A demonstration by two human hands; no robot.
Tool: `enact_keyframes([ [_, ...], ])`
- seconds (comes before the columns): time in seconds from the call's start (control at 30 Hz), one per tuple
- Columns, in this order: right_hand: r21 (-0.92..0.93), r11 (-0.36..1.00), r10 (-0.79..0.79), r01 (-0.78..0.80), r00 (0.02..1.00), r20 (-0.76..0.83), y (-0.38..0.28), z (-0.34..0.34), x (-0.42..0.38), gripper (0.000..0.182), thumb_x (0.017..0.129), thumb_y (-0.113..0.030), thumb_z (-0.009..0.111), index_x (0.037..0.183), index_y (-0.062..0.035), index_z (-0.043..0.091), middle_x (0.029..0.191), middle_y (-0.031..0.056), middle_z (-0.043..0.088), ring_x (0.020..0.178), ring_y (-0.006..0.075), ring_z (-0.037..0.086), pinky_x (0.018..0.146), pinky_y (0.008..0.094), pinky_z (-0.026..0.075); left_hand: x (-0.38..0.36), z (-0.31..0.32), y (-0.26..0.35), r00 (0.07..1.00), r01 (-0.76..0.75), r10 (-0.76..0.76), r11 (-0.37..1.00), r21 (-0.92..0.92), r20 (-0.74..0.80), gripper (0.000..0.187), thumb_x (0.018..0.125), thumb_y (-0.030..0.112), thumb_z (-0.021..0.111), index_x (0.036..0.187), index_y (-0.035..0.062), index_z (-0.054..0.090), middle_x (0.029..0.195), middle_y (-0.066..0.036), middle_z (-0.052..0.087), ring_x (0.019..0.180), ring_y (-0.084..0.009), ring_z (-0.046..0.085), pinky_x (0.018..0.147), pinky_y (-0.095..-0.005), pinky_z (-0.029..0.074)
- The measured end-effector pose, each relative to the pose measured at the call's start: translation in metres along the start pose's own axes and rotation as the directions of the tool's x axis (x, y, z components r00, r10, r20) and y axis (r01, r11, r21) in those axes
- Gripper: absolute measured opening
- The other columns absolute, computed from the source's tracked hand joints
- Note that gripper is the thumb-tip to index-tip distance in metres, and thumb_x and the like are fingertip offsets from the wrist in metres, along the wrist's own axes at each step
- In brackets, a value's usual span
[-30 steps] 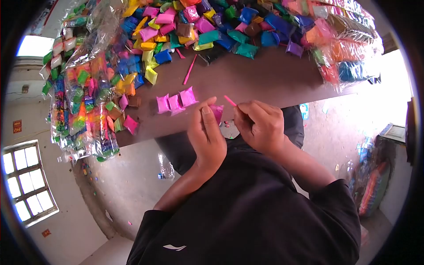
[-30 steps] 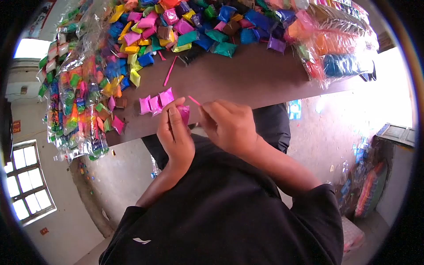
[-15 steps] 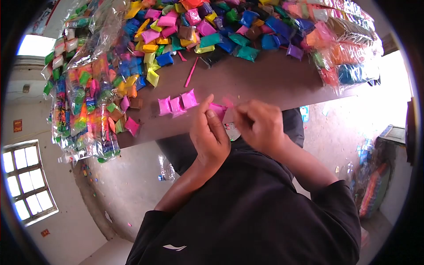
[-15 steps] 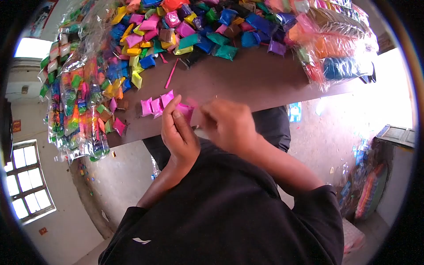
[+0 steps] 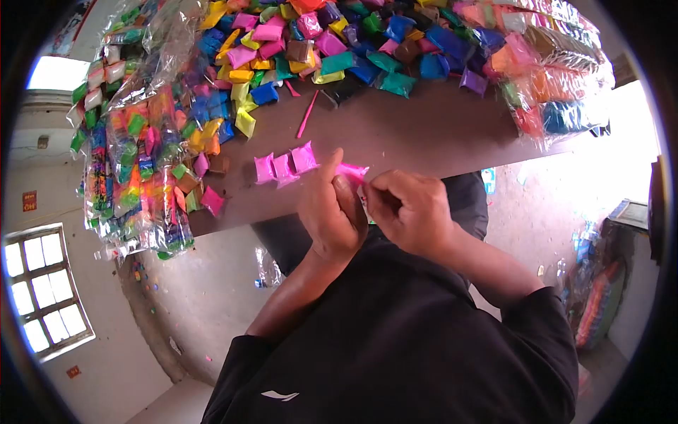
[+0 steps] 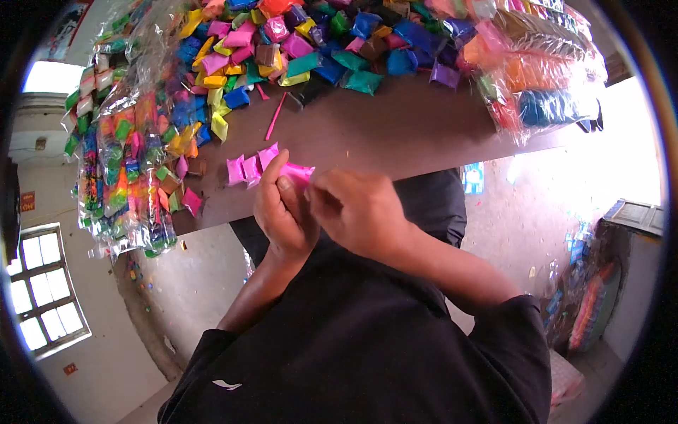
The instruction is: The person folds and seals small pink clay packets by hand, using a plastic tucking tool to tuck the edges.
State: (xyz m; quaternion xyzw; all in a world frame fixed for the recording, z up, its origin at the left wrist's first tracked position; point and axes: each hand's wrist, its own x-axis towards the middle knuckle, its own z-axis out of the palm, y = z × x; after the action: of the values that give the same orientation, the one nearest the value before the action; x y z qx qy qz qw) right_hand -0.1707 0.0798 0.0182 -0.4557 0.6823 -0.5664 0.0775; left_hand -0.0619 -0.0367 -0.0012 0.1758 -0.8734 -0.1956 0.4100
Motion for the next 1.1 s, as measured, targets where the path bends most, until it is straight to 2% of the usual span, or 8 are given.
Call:
enact_keyframes([
  [0.2,0.085,0.992,0.102,-0.097,0.993,-0.055,0.001,0.002,0.0,0.007,0.085,-0.002,0.073,0.087,-0.0011,0.066,0.072,0.0148,0.065,0.06,0.03,0.067,0.056,0.0361,0.05,0.001,0.0,0.001,1.0,-0.009,0.008,1.0,-0.018,-0.016,0.031,0.105,0.003,0.045,0.13,-0.0099,0.059,0.106,-0.023,0.069,0.087,-0.0342,0.069,0.074,-0.0399,0.053],
  [0.37,0.134,0.981,0.134,-0.14,0.99,0.053,-0.002,-0.007,0.001,0.008,0.086,-0.002,0.074,0.086,0.0002,0.066,0.07,0.0145,0.066,0.057,0.0265,0.066,0.053,0.0336,0.049,-0.003,-0.002,0.001,0.999,0.041,-0.041,0.999,-0.03,0.018,0.033,0.108,0.006,0.042,0.13,-0.0099,0.059,0.112,-0.025,0.07,0.093,-0.0345,0.071,0.08,-0.0378,0.054],
  [0.6,0.155,0.988,-0.009,0.004,0.999,0.031,-0.001,0.003,-0.004,0.006,0.089,-0.002,0.072,0.087,0.0002,0.067,0.069,0.014,0.065,0.055,0.0216,0.065,0.052,0.0326,0.047,-0.001,0.001,0.001,1.0,0.011,-0.011,0.999,-0.031,-0.008,0.034,0.108,0.006,0.04,0.13,-0.0105,0.059,0.112,-0.024,0.07,0.092,-0.0339,0.071,0.079,-0.0379,0.053],
  [0.67,0.13,0.979,0.152,-0.155,0.988,0.033,-0.001,-0.005,0.004,0.006,0.089,-0.002,0.072,0.087,0.0003,0.066,0.069,0.0143,0.066,0.056,0.0231,0.066,0.052,0.0319,0.047,-0.003,-0.002,0.002,1.0,0.01,-0.011,1.0,-0.029,-0.011,0.034,0.108,0.007,0.04,0.13,-0.0108,0.059,0.113,-0.024,0.07,0.093,-0.0342,0.071,0.08,-0.038,0.053],
  [0.73,0.136,0.977,0.158,-0.162,0.986,0.045,-0.003,-0.003,0.001,0.007,0.088,-0.002,0.072,0.086,0.0008,0.066,0.069,0.0147,0.065,0.056,0.0251,0.066,0.052,0.0323,0.048,-0.002,-0.007,0.007,0.993,0.094,-0.09,0.994,-0.052,0.08,0.034,0.109,0.008,0.039,0.13,-0.0113,0.059,0.115,-0.025,0.07,0.1,-0.0358,0.071,0.085,-0.0386,0.054],
  [0.83,0.172,0.981,0.081,-0.09,0.995,0.062,-0.001,-0.002,-0.003,0.006,0.088,-0.002,0.071,0.086,0.0006,0.066,0.068,0.015,0.065,0.056,0.0261,0.067,0.054,0.0324,0.049,-0.005,-0.004,0.003,0.999,0.045,-0.043,0.997,-0.069,0.023,0.034,0.109,0.007,0.039,0.13,-0.0113,0.059,0.116,-0.025,0.07,0.099,-0.0351,0.071,0.084,-0.0378,0.054],
  [0.9,0.171,0.985,0.025,-0.03,0.999,0.033,-0.002,-0.001,-0.003,0.009,0.088,0.002,0.071,0.082,-0.0006,0.064,0.064,0.0065,0.06,0.051,0.0117,0.054,0.048,0.0283,0.04,-0.004,-0.004,0.004,0.999,0.038,-0.037,0.998,-0.055,0.02,0.034,0.109,0.008,0.039,0.13,-0.0111,0.059,0.116,-0.025,0.07,0.098,-0.0348,0.071,0.084,-0.0375,0.054],
  [1.1,0.144,0.986,-0.079,0.078,0.997,0.005,0.004,0.009,-0.005,0.011,0.089,0.002,0.071,0.081,-0.0005,0.063,0.064,0.0059,0.06,0.051,0.0103,0.053,0.048,0.0274,0.039,-0.005,-0.005,0.005,0.996,0.083,-0.08,0.994,-0.074,0.033,0.035,0.11,0.008,0.038,0.13,-0.0103,0.059,0.117,-0.024,0.069,0.098,-0.0328,0.07,0.084,-0.0365,0.053],
])
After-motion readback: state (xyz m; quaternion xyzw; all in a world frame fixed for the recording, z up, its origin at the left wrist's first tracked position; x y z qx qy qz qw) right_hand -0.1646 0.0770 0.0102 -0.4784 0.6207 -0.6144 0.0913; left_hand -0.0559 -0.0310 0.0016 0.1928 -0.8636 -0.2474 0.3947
